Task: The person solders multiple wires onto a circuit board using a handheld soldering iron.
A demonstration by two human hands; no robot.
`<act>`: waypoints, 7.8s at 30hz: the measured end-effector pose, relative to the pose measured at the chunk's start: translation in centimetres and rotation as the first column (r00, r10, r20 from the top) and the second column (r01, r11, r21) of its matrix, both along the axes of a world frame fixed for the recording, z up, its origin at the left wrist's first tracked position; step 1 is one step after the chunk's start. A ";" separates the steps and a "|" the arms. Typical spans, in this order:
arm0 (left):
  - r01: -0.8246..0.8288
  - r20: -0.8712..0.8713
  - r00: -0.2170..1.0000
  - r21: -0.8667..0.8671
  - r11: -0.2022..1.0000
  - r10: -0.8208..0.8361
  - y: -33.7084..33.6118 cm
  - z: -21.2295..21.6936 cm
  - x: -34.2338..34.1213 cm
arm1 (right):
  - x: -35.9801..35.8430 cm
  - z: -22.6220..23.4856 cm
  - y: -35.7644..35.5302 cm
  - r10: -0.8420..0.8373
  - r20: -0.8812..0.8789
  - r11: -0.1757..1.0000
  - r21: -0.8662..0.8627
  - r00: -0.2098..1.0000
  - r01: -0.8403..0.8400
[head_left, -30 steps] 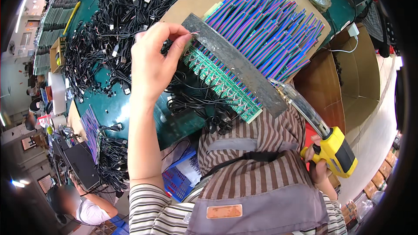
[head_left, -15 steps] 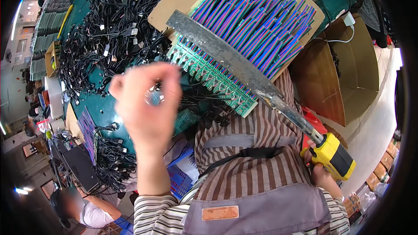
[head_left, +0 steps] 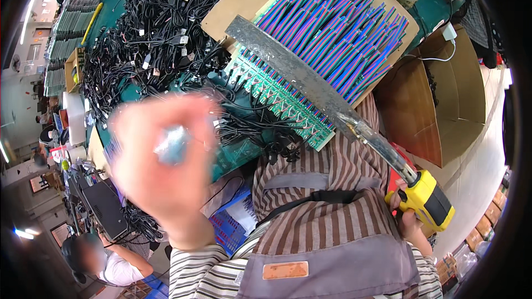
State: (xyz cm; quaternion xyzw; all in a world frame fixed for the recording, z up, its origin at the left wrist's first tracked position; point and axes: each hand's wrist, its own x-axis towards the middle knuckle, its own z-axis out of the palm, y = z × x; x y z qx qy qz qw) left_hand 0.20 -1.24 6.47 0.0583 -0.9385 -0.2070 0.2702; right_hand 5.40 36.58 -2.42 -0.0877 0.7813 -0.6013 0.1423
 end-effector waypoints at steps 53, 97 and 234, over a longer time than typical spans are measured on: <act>-0.046 0.378 0.920 0.369 0.928 -0.104 8.0 -5.7 1.8 | -1.7 0.3 0.3 0.187 -0.250 0.973 0.178 0.950 -0.145; 0.169 0.536 0.766 0.363 0.916 -0.354 6.0 -4.6 -0.6 | -3.4 1.7 -2.0 0.281 -0.288 0.948 0.229 0.915 -0.219; -0.251 0.170 0.871 0.960 -0.121 -0.461 8.1 -4.9 3.8 | -9.6 5.4 -12.3 0.419 -0.150 0.907 0.016 0.895 -0.422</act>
